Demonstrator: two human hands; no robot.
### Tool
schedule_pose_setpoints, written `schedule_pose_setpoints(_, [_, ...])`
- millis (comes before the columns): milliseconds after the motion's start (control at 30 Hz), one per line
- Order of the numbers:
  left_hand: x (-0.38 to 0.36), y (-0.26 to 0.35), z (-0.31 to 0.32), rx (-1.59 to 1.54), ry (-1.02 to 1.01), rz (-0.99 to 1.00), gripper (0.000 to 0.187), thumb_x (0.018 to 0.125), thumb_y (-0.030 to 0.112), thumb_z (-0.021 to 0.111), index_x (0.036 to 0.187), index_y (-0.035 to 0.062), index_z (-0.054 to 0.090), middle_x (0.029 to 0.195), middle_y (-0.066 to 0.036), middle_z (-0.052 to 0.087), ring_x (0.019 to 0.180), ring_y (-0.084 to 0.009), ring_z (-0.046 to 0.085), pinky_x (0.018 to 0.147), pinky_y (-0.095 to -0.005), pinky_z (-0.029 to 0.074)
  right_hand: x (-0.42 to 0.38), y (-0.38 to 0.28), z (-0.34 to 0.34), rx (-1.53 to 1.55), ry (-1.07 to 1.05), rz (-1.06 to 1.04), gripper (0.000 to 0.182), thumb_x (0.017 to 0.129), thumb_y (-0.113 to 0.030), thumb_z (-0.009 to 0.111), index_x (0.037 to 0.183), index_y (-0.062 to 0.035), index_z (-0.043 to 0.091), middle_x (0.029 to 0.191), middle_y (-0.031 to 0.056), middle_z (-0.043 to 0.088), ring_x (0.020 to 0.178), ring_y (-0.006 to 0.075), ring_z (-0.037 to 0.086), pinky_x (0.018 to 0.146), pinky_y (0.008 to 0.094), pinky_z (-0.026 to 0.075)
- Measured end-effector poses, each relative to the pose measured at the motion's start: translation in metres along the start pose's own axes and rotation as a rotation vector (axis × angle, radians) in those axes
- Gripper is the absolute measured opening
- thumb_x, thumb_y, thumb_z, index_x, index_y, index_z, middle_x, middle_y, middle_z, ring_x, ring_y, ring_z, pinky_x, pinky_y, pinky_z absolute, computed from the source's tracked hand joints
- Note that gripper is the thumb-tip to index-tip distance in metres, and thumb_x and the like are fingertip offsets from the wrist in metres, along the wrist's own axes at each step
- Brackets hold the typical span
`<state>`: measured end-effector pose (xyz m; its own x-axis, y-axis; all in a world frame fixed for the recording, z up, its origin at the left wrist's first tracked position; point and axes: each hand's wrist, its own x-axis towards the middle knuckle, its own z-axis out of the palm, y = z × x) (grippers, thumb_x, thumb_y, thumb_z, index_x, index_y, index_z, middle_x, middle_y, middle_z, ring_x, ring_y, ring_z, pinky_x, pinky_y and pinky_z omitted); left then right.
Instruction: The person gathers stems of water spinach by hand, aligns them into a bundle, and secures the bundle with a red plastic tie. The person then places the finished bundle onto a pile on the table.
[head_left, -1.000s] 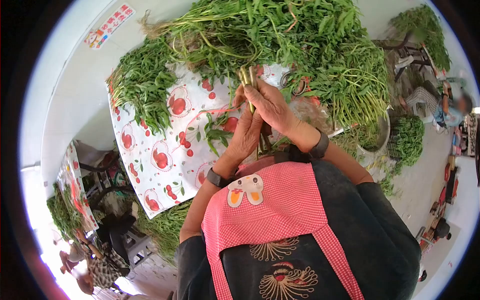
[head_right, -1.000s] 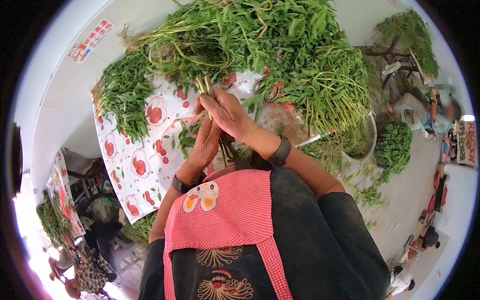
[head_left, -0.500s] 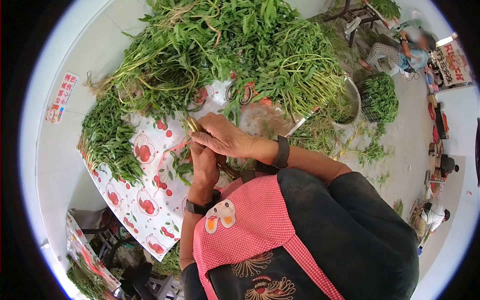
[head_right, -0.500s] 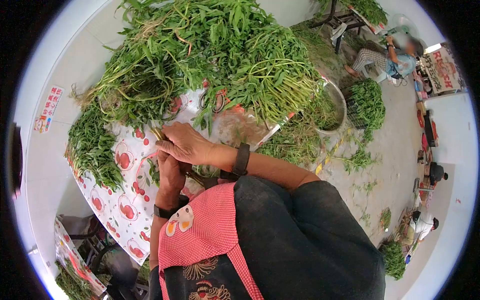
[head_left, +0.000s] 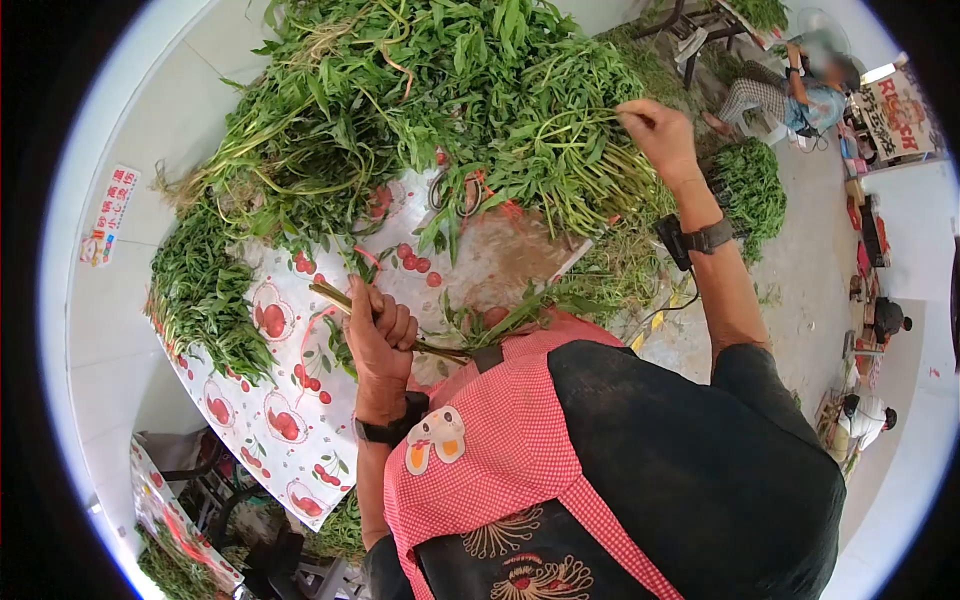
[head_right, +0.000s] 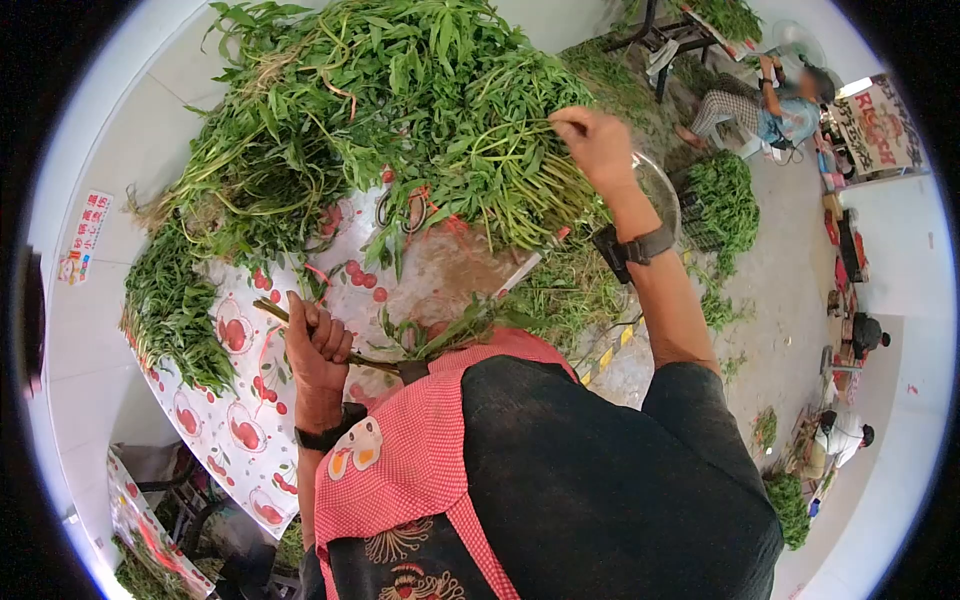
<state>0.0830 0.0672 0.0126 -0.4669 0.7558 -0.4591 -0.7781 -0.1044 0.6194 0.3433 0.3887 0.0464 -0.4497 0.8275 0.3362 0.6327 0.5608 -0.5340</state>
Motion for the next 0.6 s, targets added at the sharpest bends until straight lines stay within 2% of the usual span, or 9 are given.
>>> schedule_pose_setpoints(33, [0.0,-0.002,0.005,-0.005,0.034,-0.014,0.041,0.096,0.041,0.046,0.066,0.0138,0.04,0.045,0.005,0.023,0.036,-0.0069,0.019,0.033,-0.0234,0.018,0.0,-0.003,0.002,0.001,0.0,0.004,0.014,0.083,-0.018,0.064,0.094,-0.0118,0.07,0.082,0.0087,0.068,0.068,0.0205,0.064,0.063,0.0311,0.049])
schedule_pose_setpoints(100, [0.0,-0.006,0.011,-0.002,0.07,-0.03,0.04,0.095,0.039,0.047,0.066,0.0128,0.039,0.046,0.005,0.023,0.037,-0.007,0.019,0.034,-0.0232,0.018,0.0,-0.013,0.013,-0.064,-0.062,-0.052,0.014,0.082,-0.019,0.064,0.092,-0.012,0.07,0.082,0.0101,0.068,0.068,0.026,0.063,0.062,0.0347,0.049])
schedule_pose_setpoints(133, [0.0,-0.008,0.014,0.003,0.066,-0.037,0.04,0.095,0.039,0.047,0.066,0.0128,0.039,0.046,0.005,0.023,0.037,-0.0071,0.019,0.034,-0.0234,0.018,0.002,-0.012,0.016,-0.029,-0.021,-0.054,0.013,0.082,-0.021,0.063,0.088,-0.0114,0.07,0.079,0.011,0.067,0.067,0.0299,0.062,0.061,0.0374,0.049])
schedule_pose_setpoints(267, [0.0,-0.016,0.017,0.05,0.05,-0.008,0.039,0.096,0.037,0.047,0.067,0.0124,0.039,0.046,0.004,0.024,0.037,-0.0073,0.019,0.034,-0.0238,0.019,0.01,-0.003,0.017,-0.048,0.049,0.049,0.017,0.083,-0.025,0.063,0.086,-0.0095,0.07,0.074,0.0115,0.066,0.066,0.0308,0.062,0.061,0.0381,0.049])
schedule_pose_setpoints(333, [-0.001,-0.017,0.017,0.058,0.058,-0.013,0.039,0.096,0.038,0.046,0.067,0.0135,0.039,0.046,0.005,0.024,0.037,-0.0073,0.019,0.034,-0.0238,0.019,0.015,-0.006,0.013,-0.194,-0.073,0.193,0.025,0.082,-0.032,0.063,0.087,-0.0085,0.07,0.072,0.0121,0.066,0.066,0.0305,0.063,0.061,0.0389,0.049])
schedule_pose_setpoints(467, [-0.002,-0.016,0.016,0.061,0.086,-0.022,0.038,0.096,0.039,0.046,0.068,0.0142,0.039,0.047,0.005,0.024,0.037,-0.0072,0.019,0.034,-0.0239,0.019,0.019,-0.021,0.029,-0.218,0.0,0.218,0.03,0.08,-0.037,0.065,0.087,-0.0086,0.071,0.073,0.0116,0.066,0.066,0.0299,0.063,0.062,0.0395,0.05])
schedule_pose_setpoints(533, [-0.002,-0.017,0.017,0.077,0.078,-0.023,0.038,0.096,0.038,0.046,0.068,0.0139,0.039,0.047,0.005,0.024,0.037,-0.0072,0.019,0.034,-0.0239,0.019,0.015,-0.012,0.044,-0.385,0.043,0.198,0.028,0.078,-0.037,0.066,0.086,-0.0109,0.072,0.074,0.0106,0.067,0.067,0.0304,0.063,0.061,0.0402,0.05])
schedule_pose_setpoints(600, [-0.001,-0.015,0.018,0.089,0.071,-0.015,0.038,0.096,0.038,0.046,0.068,0.0136,0.04,0.047,0.005,0.024,0.037,-0.0072,0.019,0.034,-0.0239,0.019,0.006,0.002,0.054,-0.279,0.051,0.165,0.028,0.08,-0.037,0.064,0.087,-0.0102,0.072,0.074,0.0098,0.067,0.066,0.0279,0.063,0.059,0.0389,0.05])
